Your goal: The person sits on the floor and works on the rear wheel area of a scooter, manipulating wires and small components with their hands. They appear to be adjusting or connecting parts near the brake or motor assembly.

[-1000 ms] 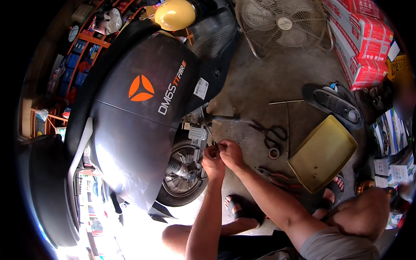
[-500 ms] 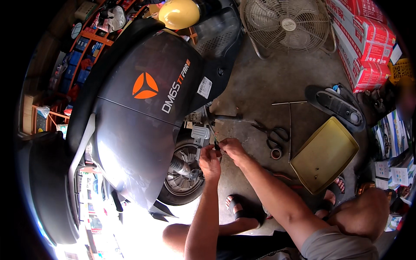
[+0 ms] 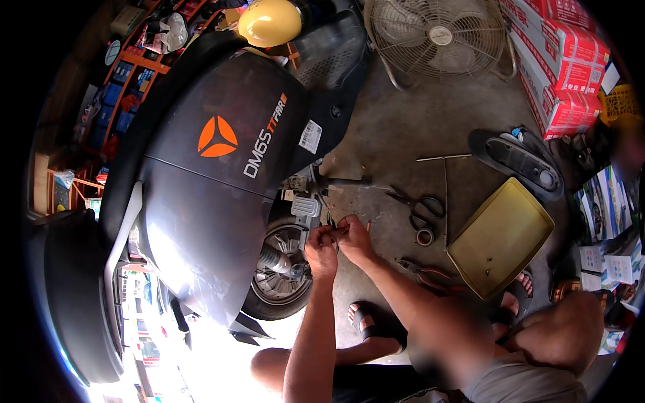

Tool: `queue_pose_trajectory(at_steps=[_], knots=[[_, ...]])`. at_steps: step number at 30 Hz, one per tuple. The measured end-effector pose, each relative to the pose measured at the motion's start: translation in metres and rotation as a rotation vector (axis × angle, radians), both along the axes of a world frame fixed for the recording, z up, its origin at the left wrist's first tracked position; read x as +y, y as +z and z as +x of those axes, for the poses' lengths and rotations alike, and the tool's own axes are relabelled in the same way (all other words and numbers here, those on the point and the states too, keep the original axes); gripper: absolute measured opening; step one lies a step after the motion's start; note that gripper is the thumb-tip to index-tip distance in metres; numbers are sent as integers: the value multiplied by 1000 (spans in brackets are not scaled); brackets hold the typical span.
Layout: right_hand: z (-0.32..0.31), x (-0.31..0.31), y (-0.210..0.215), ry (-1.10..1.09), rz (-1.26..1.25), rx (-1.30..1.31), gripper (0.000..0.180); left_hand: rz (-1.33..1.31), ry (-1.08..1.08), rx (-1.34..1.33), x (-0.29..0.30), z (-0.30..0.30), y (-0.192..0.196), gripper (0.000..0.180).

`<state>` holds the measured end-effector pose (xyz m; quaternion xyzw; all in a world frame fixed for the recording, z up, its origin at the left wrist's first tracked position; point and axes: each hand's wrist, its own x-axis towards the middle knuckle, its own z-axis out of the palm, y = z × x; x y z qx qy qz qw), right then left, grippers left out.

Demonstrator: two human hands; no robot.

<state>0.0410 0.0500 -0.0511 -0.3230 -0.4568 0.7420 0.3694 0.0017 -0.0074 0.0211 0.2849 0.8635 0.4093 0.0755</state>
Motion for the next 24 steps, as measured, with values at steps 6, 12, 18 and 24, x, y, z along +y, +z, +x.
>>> queue_pose_trajectory(at_steps=[6, 12, 18, 24], knots=[[3, 1, 8, -54, -10, -74, 8, -43, -7, 32, 4, 7, 12, 25], [28, 16, 29, 171, -525, 228, 18, -206, 15, 125, 3, -1, 12, 25], [31, 23, 29, 218, -543, 209, 22, -149, -7, -27, 5, -22, -5, 25], [31, 24, 21, 261, -506, 209, 18, -158, -9, -66, 6, -28, -10, 23]])
